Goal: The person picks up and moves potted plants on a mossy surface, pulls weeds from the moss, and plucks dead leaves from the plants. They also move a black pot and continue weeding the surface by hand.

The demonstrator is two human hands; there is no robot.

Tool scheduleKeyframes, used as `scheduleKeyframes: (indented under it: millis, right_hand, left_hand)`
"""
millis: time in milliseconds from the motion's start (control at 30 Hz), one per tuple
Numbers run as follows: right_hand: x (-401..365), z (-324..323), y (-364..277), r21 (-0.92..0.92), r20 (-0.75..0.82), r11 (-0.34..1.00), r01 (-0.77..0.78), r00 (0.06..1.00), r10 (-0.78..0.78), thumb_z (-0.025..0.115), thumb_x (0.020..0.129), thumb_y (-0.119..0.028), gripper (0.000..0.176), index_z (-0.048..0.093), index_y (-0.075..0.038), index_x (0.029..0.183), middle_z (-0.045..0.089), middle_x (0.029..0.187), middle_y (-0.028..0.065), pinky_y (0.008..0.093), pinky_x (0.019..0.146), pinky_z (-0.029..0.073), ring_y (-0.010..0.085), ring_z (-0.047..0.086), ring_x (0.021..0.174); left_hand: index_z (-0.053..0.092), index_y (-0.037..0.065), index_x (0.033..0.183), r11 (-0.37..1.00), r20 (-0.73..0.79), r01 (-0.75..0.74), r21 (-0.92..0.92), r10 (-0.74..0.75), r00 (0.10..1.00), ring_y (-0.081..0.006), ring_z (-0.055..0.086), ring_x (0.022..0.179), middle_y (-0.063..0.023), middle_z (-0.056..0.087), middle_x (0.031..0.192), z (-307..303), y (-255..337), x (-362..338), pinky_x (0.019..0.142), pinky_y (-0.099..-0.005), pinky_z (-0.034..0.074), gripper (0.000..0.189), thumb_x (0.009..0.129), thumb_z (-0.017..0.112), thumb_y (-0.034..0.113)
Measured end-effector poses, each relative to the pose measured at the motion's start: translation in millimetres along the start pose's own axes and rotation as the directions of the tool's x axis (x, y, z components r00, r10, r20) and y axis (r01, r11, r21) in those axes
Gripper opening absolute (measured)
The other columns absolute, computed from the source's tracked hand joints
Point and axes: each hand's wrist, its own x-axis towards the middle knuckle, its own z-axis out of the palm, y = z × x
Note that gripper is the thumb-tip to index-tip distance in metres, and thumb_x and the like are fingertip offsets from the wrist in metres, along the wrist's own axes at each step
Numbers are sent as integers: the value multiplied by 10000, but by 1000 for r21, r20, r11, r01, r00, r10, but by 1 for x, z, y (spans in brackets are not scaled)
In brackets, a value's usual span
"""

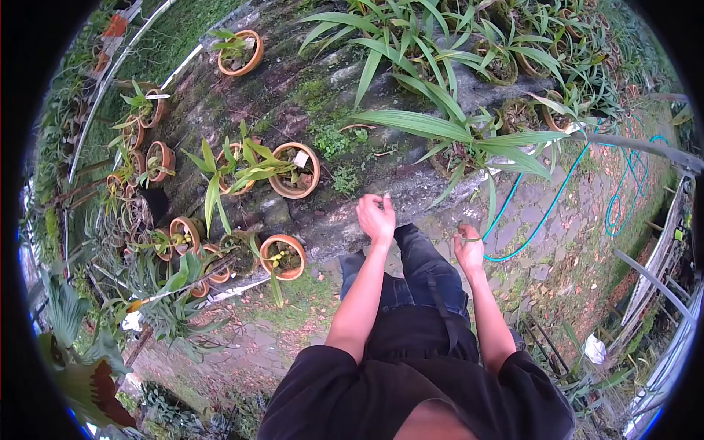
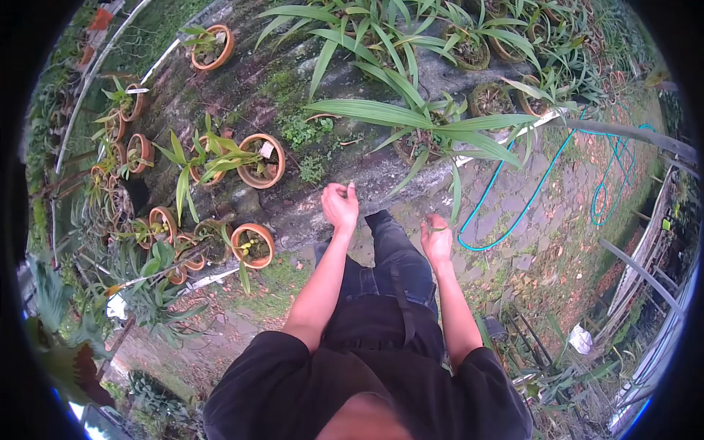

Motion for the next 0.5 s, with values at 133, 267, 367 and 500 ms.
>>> scheduleKeyframes:
  millis: [133, 267, 367, 500]
  right_hand:
    - [30, 38, -62, 191, 88, 969, 158, 980, -177, 683, 863, -115, 210, 658, -30, 1054, 708, 968, 174, 444, 825, 541, 361, 681, 944]
    - [53, 67, -114, 266, 242, 954, 137, 949, -204, 688, 867, -123, 215, 664, -26, 1058, 712, 976, 172, 427, 820, 548, 331, 697, 930]
    - [66, 73, -149, 269, 277, 948, 170, 929, -245, 680, 872, -108, 213, 663, -19, 1065, 715, 974, 162, 426, 821, 551, 335, 703, 922]
    - [89, 99, -185, 151, 192, 926, 346, 909, -370, 709, 849, -122, 261, 669, -50, 1096, 668, 1113, 149, 432, 862, 533, 343, 656, 1008]
  left_hand:
    - [599, 56, 964, 965, -213, 232, 120, -203, 956, -344, 585, 951, -131, 593, 948, -12, -61, 28, 854, -449, 461, 342, 804, 801, 280]
    - [664, 73, 885, 965, 0, 248, 83, -249, 969, -341, 601, 974, -119, 622, 942, -22, -81, 36, 863, -455, 474, 225, 820, 778, 257]
    - [678, 77, 812, 962, -66, 264, 74, -259, 964, -314, 627, 835, -94, 642, 852, -32, -95, 35, 802, -450, 491, 192, 840, 764, 246]
    - [685, 85, 829, 958, -109, 227, 174, -210, 972, -314, 634, 873, -95, 665, 855, -67, -104, 36, 820, -443, 492, 189, 823, 780, 248]
